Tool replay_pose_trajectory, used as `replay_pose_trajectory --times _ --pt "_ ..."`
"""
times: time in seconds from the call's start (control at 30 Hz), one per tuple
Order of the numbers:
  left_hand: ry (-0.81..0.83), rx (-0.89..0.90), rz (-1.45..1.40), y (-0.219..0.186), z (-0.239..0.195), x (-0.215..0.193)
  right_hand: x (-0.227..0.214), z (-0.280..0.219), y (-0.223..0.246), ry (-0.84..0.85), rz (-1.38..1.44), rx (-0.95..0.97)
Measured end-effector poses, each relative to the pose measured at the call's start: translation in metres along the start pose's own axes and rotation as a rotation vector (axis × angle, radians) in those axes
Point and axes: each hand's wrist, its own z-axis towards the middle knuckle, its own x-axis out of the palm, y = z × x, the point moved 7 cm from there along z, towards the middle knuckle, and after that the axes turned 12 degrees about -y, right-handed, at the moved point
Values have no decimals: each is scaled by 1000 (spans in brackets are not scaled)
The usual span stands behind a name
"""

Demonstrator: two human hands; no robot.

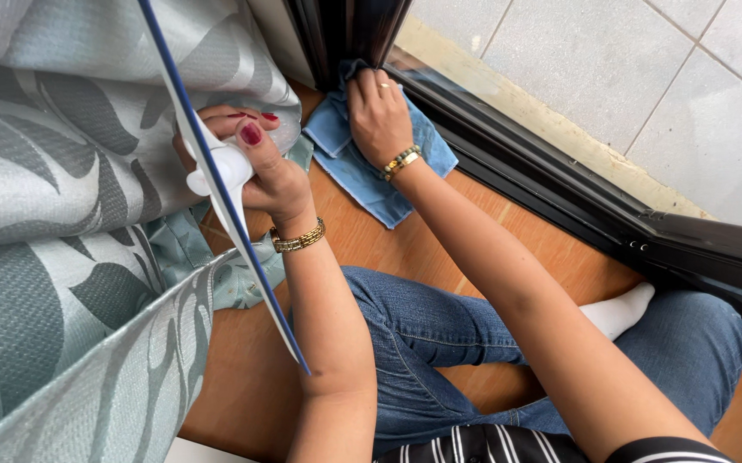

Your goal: The person sits on the floor and cleans the bottom track of a sliding window. They use a blue cloth to wipe the track and a squeegee to scrape out debris, alternating between the two tools to clean the area thoroughly.

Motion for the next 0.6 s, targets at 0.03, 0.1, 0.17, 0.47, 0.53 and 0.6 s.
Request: replay_pose_trajectory --times 0.03,0.1,0.17,0.47,0.53,0.6 --pt "7 -10 1 1 1 1 -2 -4 -2 -17 29 44" --pt "11 -21 11 2 3 0 -2 -6 -5 -30 66 87" --pt "2 -21 -32 1 2 3 6 -3 -1 69 278 19" --pt "33 -18 -5 -4 -3 3 15 10 9 211 -33 39" --pt "25 -8 6 -3 -4 1 13 8 0 190 64 86" --pt "14 4 13 -2 -3 2 14 8 -5 164 159 129"
